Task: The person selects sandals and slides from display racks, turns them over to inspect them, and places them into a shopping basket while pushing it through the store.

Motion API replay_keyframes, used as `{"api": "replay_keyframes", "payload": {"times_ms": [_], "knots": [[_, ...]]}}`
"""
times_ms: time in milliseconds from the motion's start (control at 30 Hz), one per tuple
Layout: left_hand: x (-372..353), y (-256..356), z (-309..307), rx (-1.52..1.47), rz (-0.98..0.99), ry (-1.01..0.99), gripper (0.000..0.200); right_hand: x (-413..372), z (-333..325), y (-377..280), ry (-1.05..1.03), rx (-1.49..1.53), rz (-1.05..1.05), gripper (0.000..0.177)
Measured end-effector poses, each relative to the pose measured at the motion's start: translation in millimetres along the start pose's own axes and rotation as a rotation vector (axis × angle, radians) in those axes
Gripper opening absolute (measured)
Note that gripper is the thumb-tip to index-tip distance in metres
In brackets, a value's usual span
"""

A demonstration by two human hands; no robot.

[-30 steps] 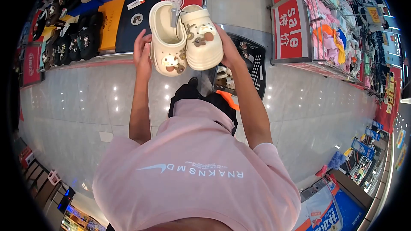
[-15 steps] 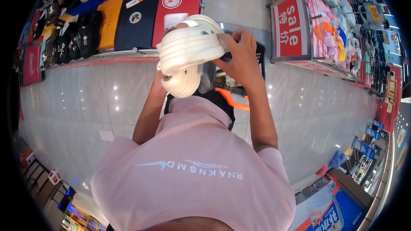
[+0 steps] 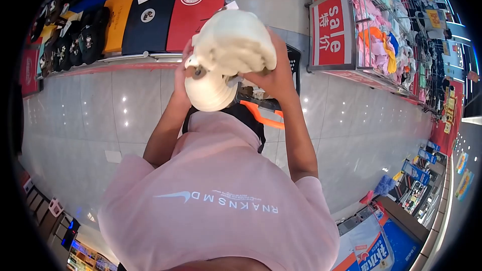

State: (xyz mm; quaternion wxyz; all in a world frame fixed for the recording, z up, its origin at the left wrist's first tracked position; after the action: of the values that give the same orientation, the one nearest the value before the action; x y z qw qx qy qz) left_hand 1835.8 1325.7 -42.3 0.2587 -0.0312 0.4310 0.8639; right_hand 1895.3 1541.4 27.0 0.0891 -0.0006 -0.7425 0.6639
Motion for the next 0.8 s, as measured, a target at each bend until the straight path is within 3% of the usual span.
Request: {"api": "replay_keyframes", "payload": {"times_ms": [100, 167, 333, 367, 400, 567, 667, 700, 800], "knots": [[-7, 17, 12, -0.131, -0.016, 0.069, 0.051, -3, -2, 14, 0.052, 0.257, 0.101, 0.090], [-9, 33, 15, -0.027, 0.030, 0.011, 0.052, -8, -2, 18, 0.111, 0.288, 0.134, 0.081], [-7, 71, -6, 0.376, 0.185, -0.140, 0.053, -30, 12, 54, 0.281, 0.739, 0.385, 0.074], [-10, 83, -6, 0.561, 0.229, -0.213, 0.070, -34, 21, 54, 0.317, 0.876, 0.402, 0.073], [-15, 94, 0, 0.565, 0.222, -0.242, 0.077, -37, 26, 57, 0.353, 1.015, 0.418, 0.071], [-44, 120, 27, 0.752, 0.288, -0.340, 0.110, -43, 37, 91, 0.136, 1.295, 0.459, 0.080], [-53, 122, 35, 0.773, 0.328, -0.420, 0.110, -53, 38, 108, 0.158, 1.527, 0.658, 0.073], [-55, 120, 40, 0.763, 0.312, -0.374, 0.118, -52, 40, 96, 0.294, 1.391, 0.737, 0.080], [-48, 115, 39, 0.687, 0.402, -0.453, 0.127, -17, 49, 30, -0.111, 1.572, 0.383, 0.053]]}}
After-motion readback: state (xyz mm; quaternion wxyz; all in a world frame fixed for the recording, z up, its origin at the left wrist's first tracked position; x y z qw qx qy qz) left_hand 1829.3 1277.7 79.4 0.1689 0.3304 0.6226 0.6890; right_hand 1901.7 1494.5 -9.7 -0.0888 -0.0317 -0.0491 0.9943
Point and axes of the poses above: each hand's wrist, its own x-axis towards the middle knuckle, its own z-axis out of the palm, y = z × x, the point moved 4 cm from there along x, towards the middle knuckle, and after that the axes turned 14 degrees about x, right-handed, at the moved point
